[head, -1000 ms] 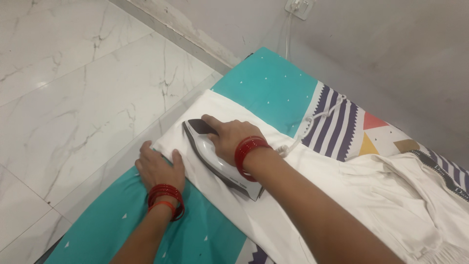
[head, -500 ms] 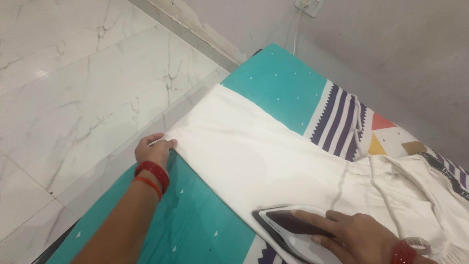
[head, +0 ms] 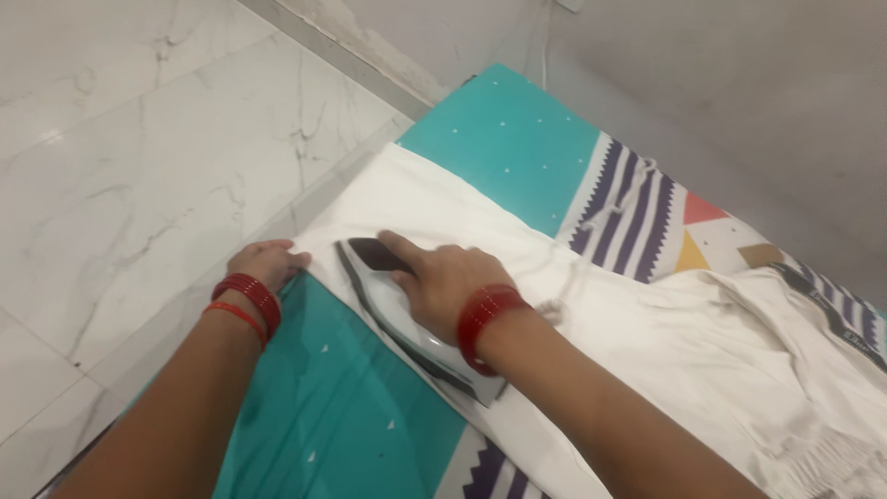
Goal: The person irons a white pair of shorts on a patterned bedsheet. They repeatedly smooth the fabric with their hands, use an electric iron to press the garment, and fold the shorts into a compact shape.
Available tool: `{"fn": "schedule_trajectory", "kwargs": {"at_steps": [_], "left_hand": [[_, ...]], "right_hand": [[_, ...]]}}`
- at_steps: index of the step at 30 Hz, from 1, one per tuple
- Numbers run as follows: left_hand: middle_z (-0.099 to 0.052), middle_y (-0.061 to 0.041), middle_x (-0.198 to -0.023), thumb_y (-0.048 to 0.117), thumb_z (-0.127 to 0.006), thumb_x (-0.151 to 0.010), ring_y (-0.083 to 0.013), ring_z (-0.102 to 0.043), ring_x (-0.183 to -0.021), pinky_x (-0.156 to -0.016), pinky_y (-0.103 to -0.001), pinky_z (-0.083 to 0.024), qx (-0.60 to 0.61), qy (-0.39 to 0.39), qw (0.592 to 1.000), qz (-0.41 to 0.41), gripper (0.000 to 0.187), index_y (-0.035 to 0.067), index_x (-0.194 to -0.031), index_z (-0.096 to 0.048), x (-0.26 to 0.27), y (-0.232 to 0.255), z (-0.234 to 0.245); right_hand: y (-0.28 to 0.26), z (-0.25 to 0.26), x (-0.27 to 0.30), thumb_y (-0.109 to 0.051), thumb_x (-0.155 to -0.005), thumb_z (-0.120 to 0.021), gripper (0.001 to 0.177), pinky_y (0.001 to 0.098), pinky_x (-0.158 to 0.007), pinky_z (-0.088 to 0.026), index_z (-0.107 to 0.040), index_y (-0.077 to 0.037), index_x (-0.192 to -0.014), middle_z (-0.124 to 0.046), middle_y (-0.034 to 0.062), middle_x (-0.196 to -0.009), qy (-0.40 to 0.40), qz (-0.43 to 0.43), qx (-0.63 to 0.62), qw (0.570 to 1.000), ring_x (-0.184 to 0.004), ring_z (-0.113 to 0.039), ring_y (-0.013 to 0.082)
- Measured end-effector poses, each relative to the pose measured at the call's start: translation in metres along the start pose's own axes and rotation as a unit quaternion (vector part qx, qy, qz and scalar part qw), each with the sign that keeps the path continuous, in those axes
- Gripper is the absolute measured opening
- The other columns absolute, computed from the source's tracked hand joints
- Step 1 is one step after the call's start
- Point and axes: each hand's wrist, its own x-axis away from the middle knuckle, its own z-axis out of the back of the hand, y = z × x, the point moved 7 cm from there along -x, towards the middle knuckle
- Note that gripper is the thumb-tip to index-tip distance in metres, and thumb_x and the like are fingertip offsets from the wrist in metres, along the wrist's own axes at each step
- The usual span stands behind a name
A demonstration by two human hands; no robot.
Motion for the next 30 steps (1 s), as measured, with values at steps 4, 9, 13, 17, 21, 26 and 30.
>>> {"fn": "schedule_trajectory", "kwargs": {"at_steps": [4, 9, 13, 17, 21, 26, 30], "left_hand": [[-0.063, -0.008, -0.134, 0.014, -0.078, -0.087, -0.0283, -0.06, -0.121, -0.106, -0.045, -0.048, -0.143, 0.062, 0.988, -0.004, 0.038, 0.019, -0.123, -0.066, 0.035, 0.009, 0.007], [-0.061, -0.01, -0.138, 0.011, -0.075, -0.086, -0.0319, -0.059, -0.123, -0.106, -0.046, -0.048, -0.165, 0.111, 0.98, -0.028, 0.04, 0.02, -0.122, -0.063, 0.055, 0.017, -0.002], [-0.063, -0.013, -0.138, 0.005, -0.064, -0.088, -0.0339, -0.061, -0.127, -0.105, -0.045, -0.052, -0.182, 0.151, 0.97, -0.048, 0.044, 0.016, -0.13, -0.058, 0.056, 0.017, -0.01], [-0.051, -0.018, -0.15, 0.016, -0.061, -0.09, -0.038, -0.039, -0.143, -0.117, -0.054, -0.031, -0.349, 0.255, 0.847, -0.31, 0.051, 0.006, -0.139, -0.053, 0.075, 0.024, -0.043], [-0.024, -0.015, -0.169, 0.027, -0.042, -0.097, -0.0342, -0.014, -0.157, -0.125, -0.055, -0.007, -0.526, 0.128, 0.67, -0.509, 0.062, 0.013, -0.157, -0.034, 0.114, -0.004, -0.138], [-0.008, -0.009, -0.169, 0.05, -0.033, -0.099, -0.0297, -0.005, -0.155, -0.121, -0.056, -0.001, -0.643, -0.079, 0.595, -0.476, 0.068, 0.026, -0.161, -0.015, 0.158, -0.05, -0.185], [-0.009, -0.008, -0.171, 0.055, -0.025, -0.097, -0.0304, -0.007, -0.155, -0.119, -0.055, -0.002, -0.643, -0.04, 0.568, -0.513, 0.071, 0.031, -0.163, -0.016, 0.164, -0.04, -0.178]], "right_hand": [[0.011, -0.003, 0.016, -0.04, -0.1, -0.046, 0.053, 0.0479, -0.08, -0.055, -0.037, -0.041, -0.152, -0.073, 0.0167, -0.091, -0.053, -0.001, -0.032, 0.998, -0.084, -0.071, 0.0354], [0.071, -0.035, 0.088, -0.046, -0.098, -0.046, 0.06, 0.0489, -0.078, -0.055, -0.036, -0.048, -0.157, -0.069, 0.0156, -0.095, -0.097, -0.023, 0.014, 0.995, -0.082, -0.069, 0.0365], [0.127, -0.055, 0.147, -0.051, -0.097, -0.045, 0.063, 0.0437, -0.078, -0.057, -0.03, -0.052, -0.159, -0.068, 0.0133, -0.097, -0.156, -0.068, 0.033, 0.985, -0.079, -0.071, 0.0322], [0.163, -0.071, 0.181, -0.054, -0.101, -0.043, 0.062, 0.0377, -0.076, -0.059, -0.026, -0.053, -0.161, -0.067, 0.0099, -0.101, -0.23, -0.111, 0.032, 0.966, -0.076, -0.074, 0.0253], [0.155, -0.067, 0.185, -0.054, -0.097, -0.044, 0.063, 0.0414, -0.074, -0.059, -0.03, -0.056, -0.158, -0.066, 0.0126, -0.098, -0.141, -0.099, 0.055, 0.983, -0.075, -0.072, 0.0309], [0.152, -0.07, 0.186, -0.052, -0.098, -0.044, 0.061, 0.0436, -0.071, -0.058, -0.032, -0.056, -0.158, -0.068, 0.0139, -0.093, -0.138, -0.079, 0.03, 0.987, -0.073, -0.07, 0.0312], [0.192, -0.084, 0.221, -0.056, -0.101, -0.042, 0.059, 0.043, -0.071, -0.059, -0.032, -0.058, -0.159, -0.067, 0.0136, -0.098, -0.19, -0.058, 0.036, 0.98, -0.073, -0.071, 0.0286]]}}
